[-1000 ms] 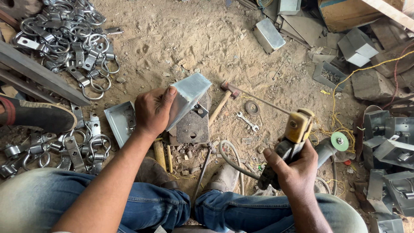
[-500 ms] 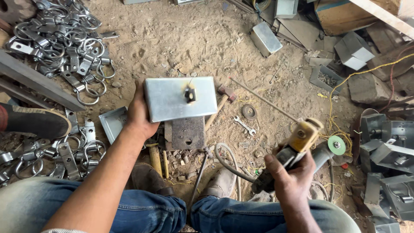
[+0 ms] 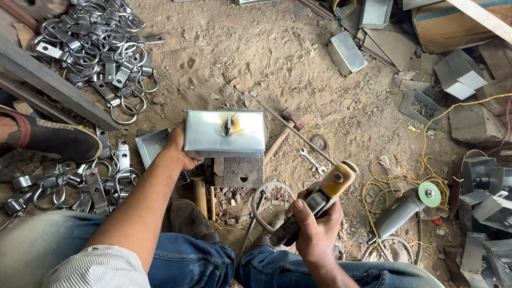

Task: The person positions a metal bracket onto a small rectangular metal box and uses a hammer to align and secure its placement. They then use an arc welding tool to weld the bracket to the box, producing bright sparks and flashes of light.

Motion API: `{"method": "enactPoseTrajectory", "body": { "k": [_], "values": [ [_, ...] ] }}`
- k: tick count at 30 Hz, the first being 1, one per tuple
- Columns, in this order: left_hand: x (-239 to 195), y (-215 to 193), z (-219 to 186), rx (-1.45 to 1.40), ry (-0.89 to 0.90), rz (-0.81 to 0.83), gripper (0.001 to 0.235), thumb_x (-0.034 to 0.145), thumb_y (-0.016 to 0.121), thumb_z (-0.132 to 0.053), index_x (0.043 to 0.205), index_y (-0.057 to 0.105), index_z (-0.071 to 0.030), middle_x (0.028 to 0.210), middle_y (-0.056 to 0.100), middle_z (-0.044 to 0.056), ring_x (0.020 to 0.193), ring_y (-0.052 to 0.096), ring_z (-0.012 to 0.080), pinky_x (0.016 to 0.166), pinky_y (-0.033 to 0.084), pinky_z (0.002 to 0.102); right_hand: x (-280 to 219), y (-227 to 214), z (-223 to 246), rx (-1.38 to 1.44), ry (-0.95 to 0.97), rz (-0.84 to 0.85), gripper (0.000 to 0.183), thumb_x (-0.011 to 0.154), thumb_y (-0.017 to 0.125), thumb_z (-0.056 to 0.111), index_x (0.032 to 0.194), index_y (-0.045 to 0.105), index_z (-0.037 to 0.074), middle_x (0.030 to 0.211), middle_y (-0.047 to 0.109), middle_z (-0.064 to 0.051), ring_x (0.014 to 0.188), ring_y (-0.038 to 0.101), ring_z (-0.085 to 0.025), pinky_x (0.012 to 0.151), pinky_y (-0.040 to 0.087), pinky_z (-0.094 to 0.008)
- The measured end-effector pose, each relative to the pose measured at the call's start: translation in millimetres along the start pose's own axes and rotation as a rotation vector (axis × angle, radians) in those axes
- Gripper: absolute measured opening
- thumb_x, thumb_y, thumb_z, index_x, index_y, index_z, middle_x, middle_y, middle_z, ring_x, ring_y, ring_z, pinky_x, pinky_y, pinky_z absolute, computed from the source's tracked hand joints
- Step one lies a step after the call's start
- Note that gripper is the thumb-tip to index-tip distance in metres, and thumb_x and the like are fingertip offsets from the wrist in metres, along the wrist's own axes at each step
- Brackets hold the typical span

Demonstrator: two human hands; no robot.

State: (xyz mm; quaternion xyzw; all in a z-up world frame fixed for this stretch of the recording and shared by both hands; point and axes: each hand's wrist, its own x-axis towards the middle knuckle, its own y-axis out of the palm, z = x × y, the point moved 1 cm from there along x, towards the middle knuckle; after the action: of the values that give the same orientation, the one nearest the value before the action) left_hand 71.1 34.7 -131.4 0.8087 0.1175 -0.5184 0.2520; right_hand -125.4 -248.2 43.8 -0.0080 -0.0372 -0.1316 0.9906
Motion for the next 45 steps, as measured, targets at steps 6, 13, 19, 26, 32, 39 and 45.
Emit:
{"method": "enactPoseTrajectory", "body": {
  "k": [6, 13, 19, 26, 32, 39, 45],
  "values": [
    [29.4, -17.9, 4.3, -0.081, -0.110, 0.075, 0.040, 0.092, 0.060, -0.060, 0.092, 0.070, -0.022, 0.081, 0.064, -0.003, 0.064, 0.055, 0.0125, 0.053, 0.038, 0.029, 10.1, 8.4, 8.4, -0.018, -0.147, -0.070, 0.037, 0.084, 0.079, 0.022, 0.107, 0.055, 0.005, 0.082, 0.063, -0.006, 0.067, 0.066, -0.015, 0.061, 0.059, -0.031],
    [47.3, -32.0, 15.9, -0.163, -0.189, 0.131, 0.025, 0.092, 0.063, -0.045, 0.084, 0.066, -0.021, 0.071, 0.059, -0.004, 0.055, 0.051, 0.0135, 0.050, 0.035, 0.030, -4.1, 9.0, -24.9, -0.225, 0.015, 0.062, 0.041, 0.075, 0.084, 0.023, 0.099, 0.056, 0.006, 0.081, 0.063, -0.004, 0.066, 0.063, -0.012, 0.060, 0.057, -0.029],
    [49.5, -34.9, 20.2, -0.189, -0.231, 0.212, 0.022, 0.091, 0.062, -0.042, 0.084, 0.064, -0.022, 0.071, 0.058, -0.004, 0.055, 0.053, 0.0155, 0.050, 0.037, 0.032, -1.1, 21.9, -21.5, -0.283, 0.161, 0.096, 0.045, 0.071, 0.084, 0.027, 0.101, 0.058, 0.004, 0.075, 0.064, -0.003, 0.064, 0.063, -0.012, 0.060, 0.056, -0.030],
    [35.3, -27.6, 17.4, -0.195, -0.221, 0.032, 0.028, 0.094, 0.060, -0.042, 0.094, 0.064, -0.015, 0.076, 0.061, 0.001, 0.059, 0.057, 0.0160, 0.053, 0.041, 0.032, 2.8, 32.2, -21.0, -0.338, 0.236, 0.095, 0.048, 0.070, 0.084, 0.031, 0.100, 0.059, 0.003, 0.073, 0.064, -0.003, 0.062, 0.063, -0.013, 0.059, 0.057, -0.031],
    [55.8, -34.9, 21.8, -0.202, -0.237, 0.253, 0.022, 0.092, 0.063, -0.040, 0.086, 0.065, -0.019, 0.069, 0.060, -0.004, 0.053, 0.054, 0.0131, 0.047, 0.039, 0.029, 1.6, 31.4, -19.8, -0.315, 0.117, 0.100, 0.049, 0.073, 0.084, 0.030, 0.104, 0.058, 0.003, 0.076, 0.065, -0.002, 0.065, 0.063, -0.012, 0.062, 0.057, -0.029],
    [61.2, -35.2, 21.8, -0.194, -0.237, 0.329, 0.023, 0.090, 0.063, -0.040, 0.077, 0.064, -0.021, 0.062, 0.058, -0.005, 0.047, 0.051, 0.0127, 0.044, 0.036, 0.028, -4.3, 30.3, -22.2, -0.255, 0.192, 0.060, 0.049, 0.070, 0.085, 0.021, 0.108, 0.061, 0.000, 0.077, 0.063, -0.002, 0.067, 0.059, -0.011, 0.063, 0.052, -0.027],
    [53.3, -32.3, 19.4, -0.208, -0.230, 0.326, 0.024, 0.091, 0.063, -0.042, 0.079, 0.065, -0.020, 0.064, 0.060, -0.004, 0.048, 0.051, 0.0128, 0.044, 0.036, 0.028, -1.4, 29.5, -18.8, -0.281, 0.187, 0.087, 0.049, 0.070, 0.085, 0.021, 0.108, 0.061, 0.001, 0.080, 0.065, -0.001, 0.070, 0.060, -0.010, 0.066, 0.053, -0.026]
  ]
}}
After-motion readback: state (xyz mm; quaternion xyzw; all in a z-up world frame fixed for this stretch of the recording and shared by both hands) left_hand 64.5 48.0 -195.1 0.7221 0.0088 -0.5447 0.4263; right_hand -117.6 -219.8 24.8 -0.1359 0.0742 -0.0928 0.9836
